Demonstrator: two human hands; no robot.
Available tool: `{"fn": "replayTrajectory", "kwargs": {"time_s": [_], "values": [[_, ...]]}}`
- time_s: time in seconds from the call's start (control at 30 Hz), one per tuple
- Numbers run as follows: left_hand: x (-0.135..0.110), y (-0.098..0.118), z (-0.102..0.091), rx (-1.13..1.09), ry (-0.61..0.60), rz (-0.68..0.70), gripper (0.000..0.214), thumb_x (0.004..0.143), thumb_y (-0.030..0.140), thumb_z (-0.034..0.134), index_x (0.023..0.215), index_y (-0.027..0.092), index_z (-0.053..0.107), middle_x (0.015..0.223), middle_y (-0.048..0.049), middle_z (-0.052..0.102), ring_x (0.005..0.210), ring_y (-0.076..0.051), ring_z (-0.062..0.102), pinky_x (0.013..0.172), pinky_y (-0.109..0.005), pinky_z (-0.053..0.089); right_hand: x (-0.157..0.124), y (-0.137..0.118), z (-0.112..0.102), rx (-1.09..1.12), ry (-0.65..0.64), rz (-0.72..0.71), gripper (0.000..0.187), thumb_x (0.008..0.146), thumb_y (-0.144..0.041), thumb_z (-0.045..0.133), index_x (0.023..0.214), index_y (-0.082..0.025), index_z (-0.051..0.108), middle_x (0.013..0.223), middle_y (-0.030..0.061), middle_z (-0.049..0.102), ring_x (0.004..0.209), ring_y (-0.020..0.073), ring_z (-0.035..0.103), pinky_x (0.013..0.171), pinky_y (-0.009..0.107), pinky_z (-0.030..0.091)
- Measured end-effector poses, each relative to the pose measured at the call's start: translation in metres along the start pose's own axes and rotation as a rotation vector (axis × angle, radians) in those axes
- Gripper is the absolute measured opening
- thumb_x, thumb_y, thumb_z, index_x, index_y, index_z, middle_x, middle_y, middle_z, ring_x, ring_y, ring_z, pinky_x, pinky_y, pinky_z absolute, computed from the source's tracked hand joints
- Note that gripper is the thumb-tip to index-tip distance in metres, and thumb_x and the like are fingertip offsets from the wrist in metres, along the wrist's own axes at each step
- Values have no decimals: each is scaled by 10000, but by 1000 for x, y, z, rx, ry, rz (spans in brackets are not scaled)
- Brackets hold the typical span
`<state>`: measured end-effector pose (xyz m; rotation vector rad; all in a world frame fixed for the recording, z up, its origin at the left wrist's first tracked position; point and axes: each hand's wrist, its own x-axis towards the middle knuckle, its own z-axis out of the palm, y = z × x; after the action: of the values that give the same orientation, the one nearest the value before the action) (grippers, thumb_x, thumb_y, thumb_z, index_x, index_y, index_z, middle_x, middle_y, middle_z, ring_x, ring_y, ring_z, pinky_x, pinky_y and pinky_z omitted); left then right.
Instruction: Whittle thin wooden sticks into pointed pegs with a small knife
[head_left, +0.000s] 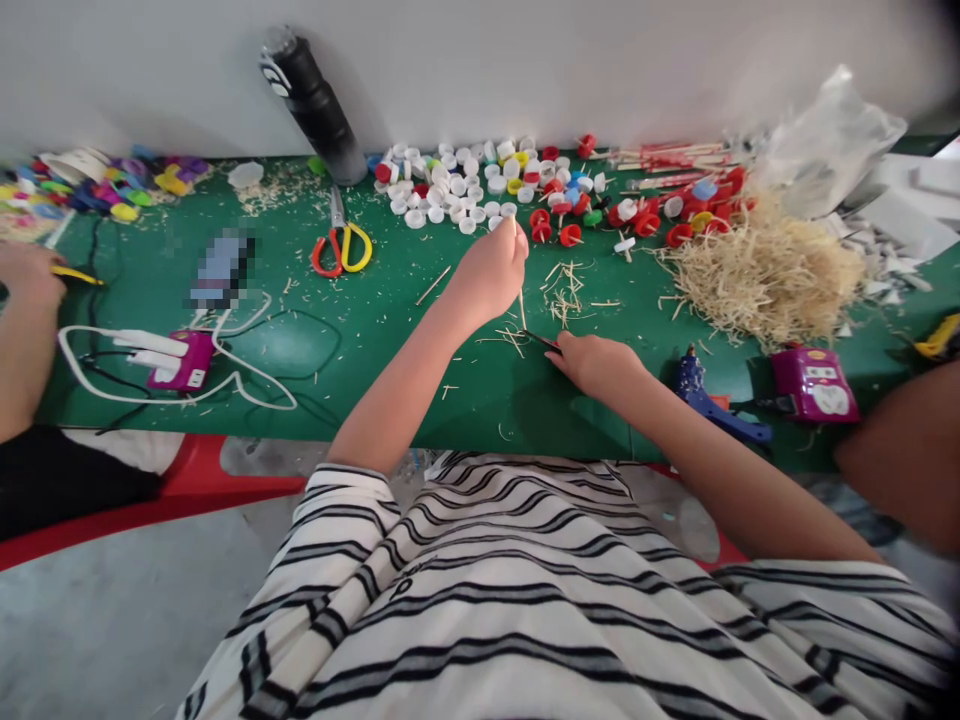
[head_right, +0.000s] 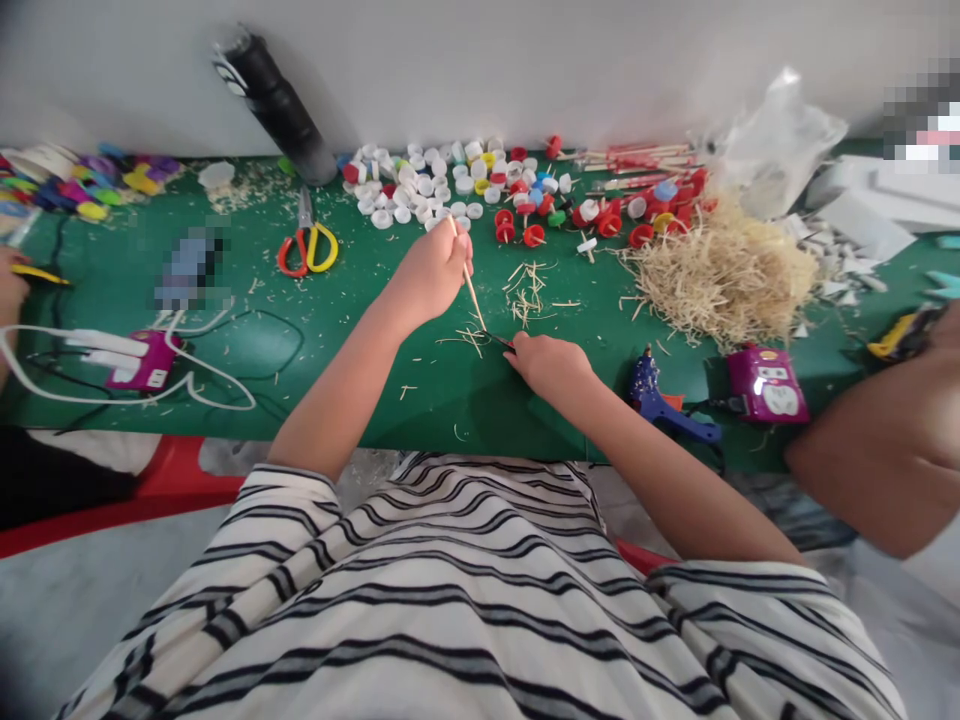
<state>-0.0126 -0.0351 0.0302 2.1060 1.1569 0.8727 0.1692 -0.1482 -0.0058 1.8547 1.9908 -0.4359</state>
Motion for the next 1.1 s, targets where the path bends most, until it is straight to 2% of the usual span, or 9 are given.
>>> {"fn": "replayTrajectory", "kwargs": {"time_s": [0.23,0.37,0.47,0.6,0.77,0.9,1.1], "values": [[1,4,-1,-49,-59,-5,398,1048,568,356,853,237,458,772,-47,573,777,-216,676,798,-423,524,-19,5,2,-70,96,-34,497,1076,-534,270,1247,-179,573,997,147,752,916,293,727,659,305,419],[2,7,4,-86,-61,11,389,1048,557,377,853,234,471,746,-41,549,832,-232,685,817,-426,521,-14,4,-9,-50,151,-8,512,1072,-557,273,1248,-187,581,980,149,754,910,299,725,659,308,408],[3,6,5,-78,-57,-9,387,1047,550,388,840,233,465,739,-44,544,837,-235,680,810,-419,516,-3,3,-16,-34,134,-2,514,1067,-565,291,1265,-191,583,981,150,756,912,306,724,667,315,419],[2,2,4,-53,-44,-50,386,1056,543,365,861,225,465,771,-46,537,864,-235,685,825,-432,516,6,1,-13,1,108,2,521,1063,-569,285,1255,-189,585,994,150,754,908,316,724,645,330,428],[2,-1,4,-65,-45,-61,389,1053,556,365,892,220,474,783,-40,521,914,-249,693,869,-468,515,6,2,-6,12,90,-15,518,1062,-568,292,1239,-181,587,975,152,751,912,306,723,652,326,440],[2,1,4,-63,-51,-39,401,1042,577,382,860,228,456,748,-34,523,848,-237,690,836,-451,524,5,4,-6,17,60,-16,519,1065,-566,284,1240,-184,588,988,154,748,926,301,722,653,318,439],[0,4,3,-44,-41,-15,403,1045,576,348,859,237,463,735,-49,554,853,-245,690,818,-426,525,4,5,-3,12,64,-13,512,1066,-561,285,1240,-188,589,981,158,745,928,304,726,655,320,444]]}}
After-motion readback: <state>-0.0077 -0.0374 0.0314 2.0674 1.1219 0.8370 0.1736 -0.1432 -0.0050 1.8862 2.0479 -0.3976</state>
